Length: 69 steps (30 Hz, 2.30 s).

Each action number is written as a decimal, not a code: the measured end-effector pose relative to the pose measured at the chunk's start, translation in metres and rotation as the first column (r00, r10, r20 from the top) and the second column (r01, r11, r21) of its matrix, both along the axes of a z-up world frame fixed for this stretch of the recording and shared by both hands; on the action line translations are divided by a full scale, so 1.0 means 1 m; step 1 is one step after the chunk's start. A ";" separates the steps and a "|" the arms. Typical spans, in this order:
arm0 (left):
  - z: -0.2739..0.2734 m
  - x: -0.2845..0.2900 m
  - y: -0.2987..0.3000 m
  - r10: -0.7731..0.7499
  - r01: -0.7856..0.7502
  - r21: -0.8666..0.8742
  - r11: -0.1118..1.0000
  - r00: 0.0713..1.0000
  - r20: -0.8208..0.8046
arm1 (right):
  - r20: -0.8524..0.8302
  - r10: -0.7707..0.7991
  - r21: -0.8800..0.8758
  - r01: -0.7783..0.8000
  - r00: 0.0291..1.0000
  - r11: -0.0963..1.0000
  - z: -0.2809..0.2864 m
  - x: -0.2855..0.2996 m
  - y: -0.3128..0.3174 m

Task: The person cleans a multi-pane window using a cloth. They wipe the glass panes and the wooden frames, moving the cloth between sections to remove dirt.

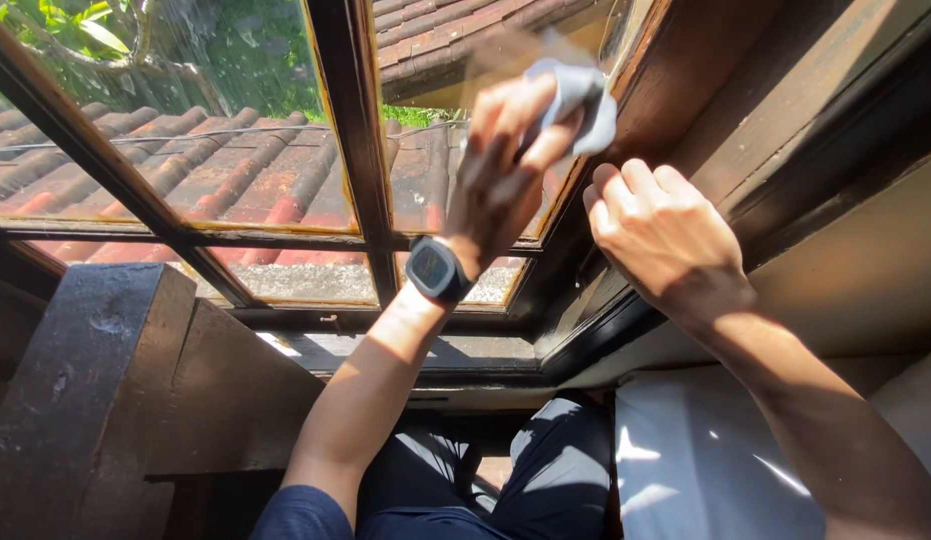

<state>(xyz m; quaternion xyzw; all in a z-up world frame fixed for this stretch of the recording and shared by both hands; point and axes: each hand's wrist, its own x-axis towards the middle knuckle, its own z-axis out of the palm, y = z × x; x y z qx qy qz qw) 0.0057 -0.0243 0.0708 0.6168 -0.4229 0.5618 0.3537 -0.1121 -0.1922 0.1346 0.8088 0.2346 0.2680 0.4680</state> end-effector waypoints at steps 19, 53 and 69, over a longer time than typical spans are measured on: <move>-0.049 -0.036 -0.014 -0.003 -0.007 -0.049 0.999 0.981 -0.192 | 0.107 0.014 -0.024 -0.012 0.994 1.000 -0.006 0.008 -0.004; -0.122 -0.029 0.032 0.239 -0.231 0.061 0.971 0.927 -0.290 | 0.116 -0.049 -0.003 0.049 0.992 0.999 -0.019 0.011 -0.009; -0.088 -0.020 -0.005 0.190 -0.163 0.146 0.976 0.962 -0.194 | 0.119 -0.038 -0.001 0.038 0.992 0.999 -0.013 0.012 -0.004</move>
